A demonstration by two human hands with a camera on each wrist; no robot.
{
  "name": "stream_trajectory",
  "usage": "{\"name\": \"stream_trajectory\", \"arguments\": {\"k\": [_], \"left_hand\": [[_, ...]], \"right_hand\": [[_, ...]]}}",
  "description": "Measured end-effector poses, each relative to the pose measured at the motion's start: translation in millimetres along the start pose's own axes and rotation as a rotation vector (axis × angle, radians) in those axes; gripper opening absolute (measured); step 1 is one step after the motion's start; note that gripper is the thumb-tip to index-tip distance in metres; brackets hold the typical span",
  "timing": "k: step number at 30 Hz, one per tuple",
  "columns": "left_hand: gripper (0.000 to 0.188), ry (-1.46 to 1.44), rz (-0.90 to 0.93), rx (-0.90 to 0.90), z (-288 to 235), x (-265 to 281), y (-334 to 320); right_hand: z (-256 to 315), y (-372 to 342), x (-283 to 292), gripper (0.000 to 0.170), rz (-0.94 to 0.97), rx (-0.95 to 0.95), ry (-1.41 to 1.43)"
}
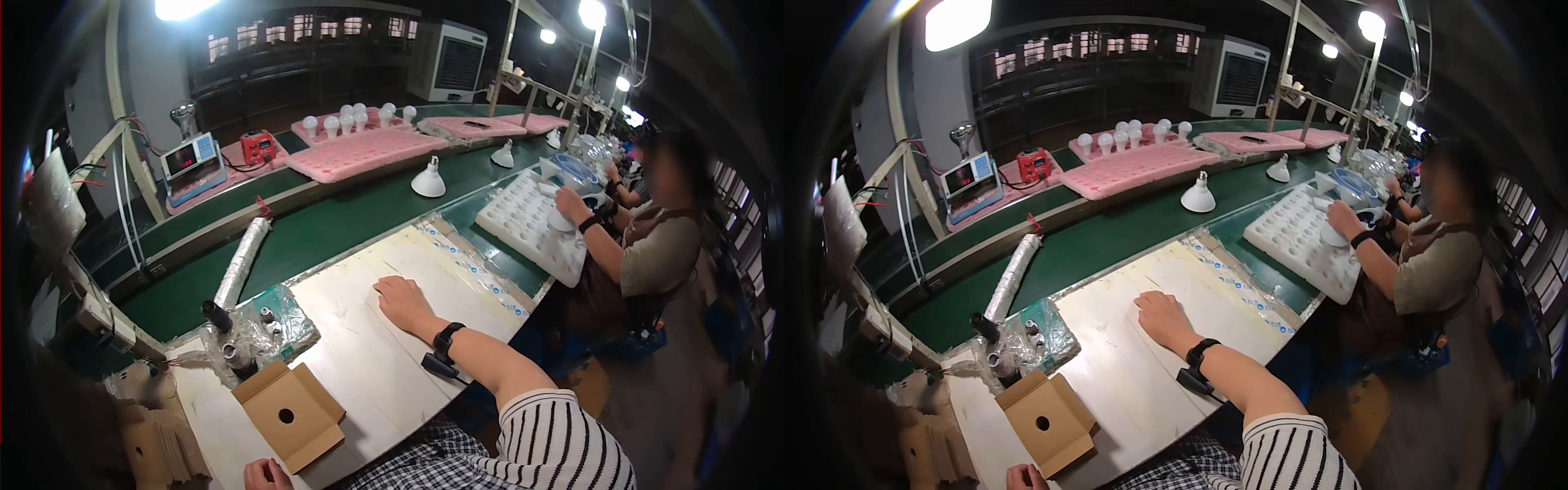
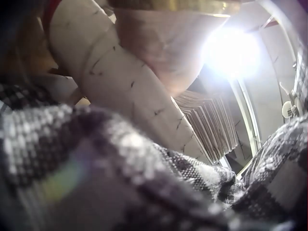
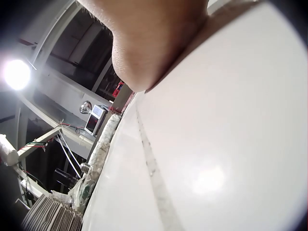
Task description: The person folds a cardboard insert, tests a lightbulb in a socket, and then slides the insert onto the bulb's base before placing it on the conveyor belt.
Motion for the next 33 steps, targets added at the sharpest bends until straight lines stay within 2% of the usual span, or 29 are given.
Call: {"name": "stream_trajectory", "arguments": {"k": [4,5,8,10,11,14,18,20,22,33], "left_hand": [[0.013,-0.069,-0.024,0.018,-9,6,4],[0.008,-0.019,-0.084,-0.089,10,-8,-1],[0.009,-0.058,-0.074,-0.033,3,2,6],[0.01,-0.051,-0.061,-0.032,3,5,7],[0.01,-0.054,-0.057,-0.013,2,10,7],[0.011,-0.068,-0.096,-0.035,1,15,6],[0.014,-0.047,-0.067,0.031,8,10,2],[0.014,-0.087,-0.082,0.008,7,9,2],[0.014,-0.101,-0.1,0.018,10,8,0],[0.013,-0.113,-0.124,-0.01,10,7,-1]], "right_hand": [[2,2,4,0.024,-0.094,0.087,-0.048],[-2,3,1,0.022,-0.139,0.108,-0.01],[-11,2,-14,0.028,-0.215,0.205,-0.02],[-25,8,-24,0.031,-0.108,0.134,0.043],[-25,7,-24,0.032,-0.134,0.185,0.047],[-36,6,-32,0.036,-0.119,0.173,0.046],[-52,-1,-41,0.032,-0.061,0.156,0.002],[-38,10,-33,0.032,-0.026,0.158,0.035],[-9,5,-14,0.04,0.145,0.08,-0.064],[-15,2,-17,0.04,0.131,0.103,-0.089]]}}
Point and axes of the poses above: each hand's wrist, its own y-axis towards the middle knuckle, its own x-axis out of the back of the hand, z = x × y, the point moved 8 cm from there along y, towards the middle knuckle, and after that the axes turned 1 degree about -x, right-handed, at the moved point
